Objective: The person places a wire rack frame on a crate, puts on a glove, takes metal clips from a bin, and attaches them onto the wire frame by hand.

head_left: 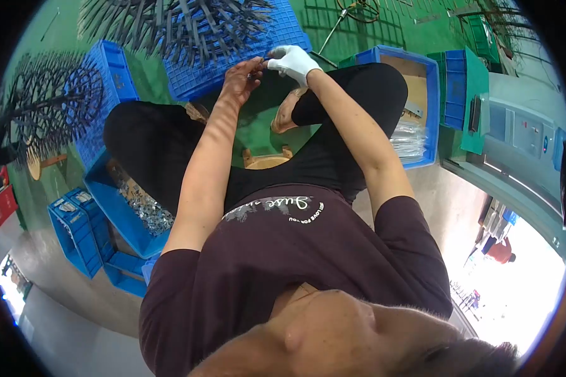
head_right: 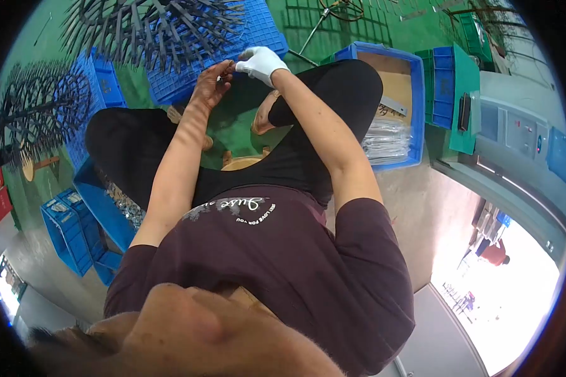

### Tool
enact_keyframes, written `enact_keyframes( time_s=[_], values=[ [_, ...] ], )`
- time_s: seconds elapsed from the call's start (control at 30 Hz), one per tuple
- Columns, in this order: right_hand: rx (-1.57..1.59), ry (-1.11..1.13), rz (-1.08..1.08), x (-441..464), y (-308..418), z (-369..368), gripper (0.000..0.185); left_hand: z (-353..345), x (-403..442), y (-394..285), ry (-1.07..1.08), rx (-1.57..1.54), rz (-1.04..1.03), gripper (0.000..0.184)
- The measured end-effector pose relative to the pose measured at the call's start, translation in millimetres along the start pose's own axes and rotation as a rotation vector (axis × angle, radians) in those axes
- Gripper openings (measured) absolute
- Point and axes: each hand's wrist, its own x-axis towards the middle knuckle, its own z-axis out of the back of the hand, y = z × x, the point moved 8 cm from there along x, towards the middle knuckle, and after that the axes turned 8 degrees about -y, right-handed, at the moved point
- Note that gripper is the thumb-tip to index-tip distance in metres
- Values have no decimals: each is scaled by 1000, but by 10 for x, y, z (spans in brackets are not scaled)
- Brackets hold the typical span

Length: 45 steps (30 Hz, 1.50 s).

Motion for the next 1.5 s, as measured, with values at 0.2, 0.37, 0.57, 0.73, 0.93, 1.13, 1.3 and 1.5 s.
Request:
enact_keyframes(
  time_s=[0.2,0.37,0.57,0.73,0.93,1.13,1.3,1.5],
  values=[
    [-231,55,118,-13,338,372,30,-294,139,33,57,-14,73,16],
    [-353,-14,232,146,285,570,26,-511,337,67,72,-137,118,20],
    [-478,-247,327,418,391,844,22,-799,621,78,-140,-336,133,30],
    [-272,-371,202,923,169,1072,23,-1107,952,38,-257,-664,126,37],
    [-174,-456,243,988,162,973,23,-1308,1263,-74,-256,-954,88,37],
    [-149,-423,195,1033,200,908,26,-1274,1302,-106,-357,-964,24,45],
    [-143,-423,221,1096,198,869,24,-1244,1381,-82,-371,-980,36,44],
    [87,-340,131,1287,-71,761,22,-1306,1216,-160,-407,-974,52,35]
  ],
)
